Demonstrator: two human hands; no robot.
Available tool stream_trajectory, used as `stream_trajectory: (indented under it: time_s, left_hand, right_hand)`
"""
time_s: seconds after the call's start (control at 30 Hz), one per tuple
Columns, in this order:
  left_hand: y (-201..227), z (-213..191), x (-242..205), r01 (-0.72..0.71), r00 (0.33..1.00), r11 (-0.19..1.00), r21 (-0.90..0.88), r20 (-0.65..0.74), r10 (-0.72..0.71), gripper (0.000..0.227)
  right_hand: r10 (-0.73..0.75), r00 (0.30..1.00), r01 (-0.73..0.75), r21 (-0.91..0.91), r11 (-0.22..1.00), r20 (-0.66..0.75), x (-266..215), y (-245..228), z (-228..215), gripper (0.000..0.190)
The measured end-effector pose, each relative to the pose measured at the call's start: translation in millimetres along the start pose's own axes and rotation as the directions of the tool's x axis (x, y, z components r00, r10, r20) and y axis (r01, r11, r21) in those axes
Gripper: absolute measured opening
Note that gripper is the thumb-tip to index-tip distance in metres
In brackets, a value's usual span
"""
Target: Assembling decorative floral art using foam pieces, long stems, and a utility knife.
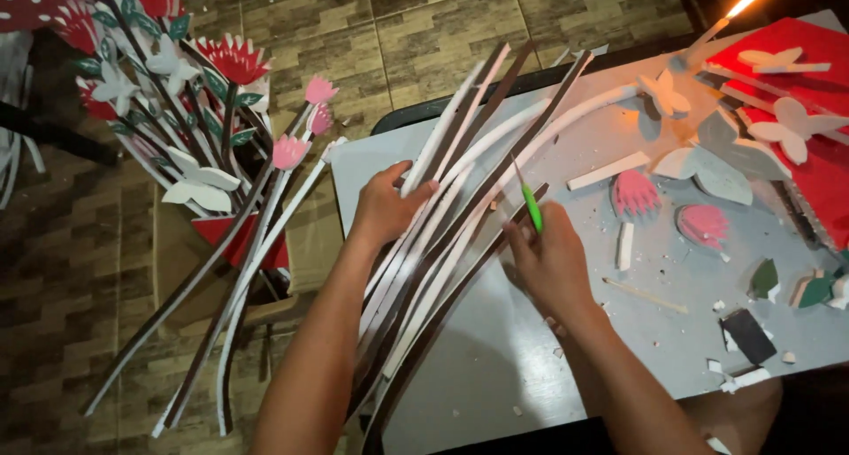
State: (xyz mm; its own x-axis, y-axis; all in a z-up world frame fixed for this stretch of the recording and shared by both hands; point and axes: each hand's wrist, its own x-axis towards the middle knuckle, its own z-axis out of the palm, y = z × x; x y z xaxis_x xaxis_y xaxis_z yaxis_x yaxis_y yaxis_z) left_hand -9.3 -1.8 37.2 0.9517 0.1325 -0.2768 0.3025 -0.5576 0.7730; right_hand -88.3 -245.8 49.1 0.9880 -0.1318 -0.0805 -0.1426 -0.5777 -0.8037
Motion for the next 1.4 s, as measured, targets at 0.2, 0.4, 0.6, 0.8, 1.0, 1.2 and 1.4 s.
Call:
stream_trajectory:
  time_s: [0.2, 0.4, 0.6, 0.8, 1.0, 1.2, 1.4]
  left_hand:
    - [4, -19, -29, -0.062, 0.988, 0.998, 0.008, 0.139, 0.06, 0.089]
    - [-15, -23, -26, -0.045, 0.985, 0.999, 0.022, 0.169, 0.041, 0.071]
    - [-49, -28, -9, 0.05, 0.989, 0.989, -0.139, 0.146, -0.029, 0.049]
    - [-28, -37, -24, 0.109, 0.983, 0.945, -0.309, 0.174, -0.057, 0.049]
    - [-41, -31, -16, 0.103, 0.981, 0.953, -0.283, 0.188, -0.05, 0.047]
    - [-31, -33, -23, 0.098, 0.982, 0.938, -0.332, 0.184, -0.037, 0.05]
    - [-45, -30, -8, 0.207, 0.961, 0.859, -0.467, 0.26, -0.09, 0.051]
  right_hand:
    - [-0.152, 0.987, 0.147, -0.083, 0.986, -0.057, 50, -13, 24, 0.033]
    - [-0.355, 0.935, 0.354, -0.034, 0.935, -0.027, 61, -16, 28, 0.037]
    - [-0.286, 0.948, 0.296, -0.056, 0.953, 0.139, 75, 8, 24, 0.031]
    - [-0.311, 0.941, 0.325, -0.105, 0.94, 0.133, 83, 13, 17, 0.029]
    - [-0.322, 0.925, 0.358, -0.175, 0.917, 0.201, 82, -11, 32, 0.026]
    - [-0.369, 0.884, 0.446, -0.28, 0.85, 0.285, 94, -22, 56, 0.031]
    - [-0.448, 0.84, 0.512, -0.175, 0.841, 0.307, 101, -8, 46, 0.029]
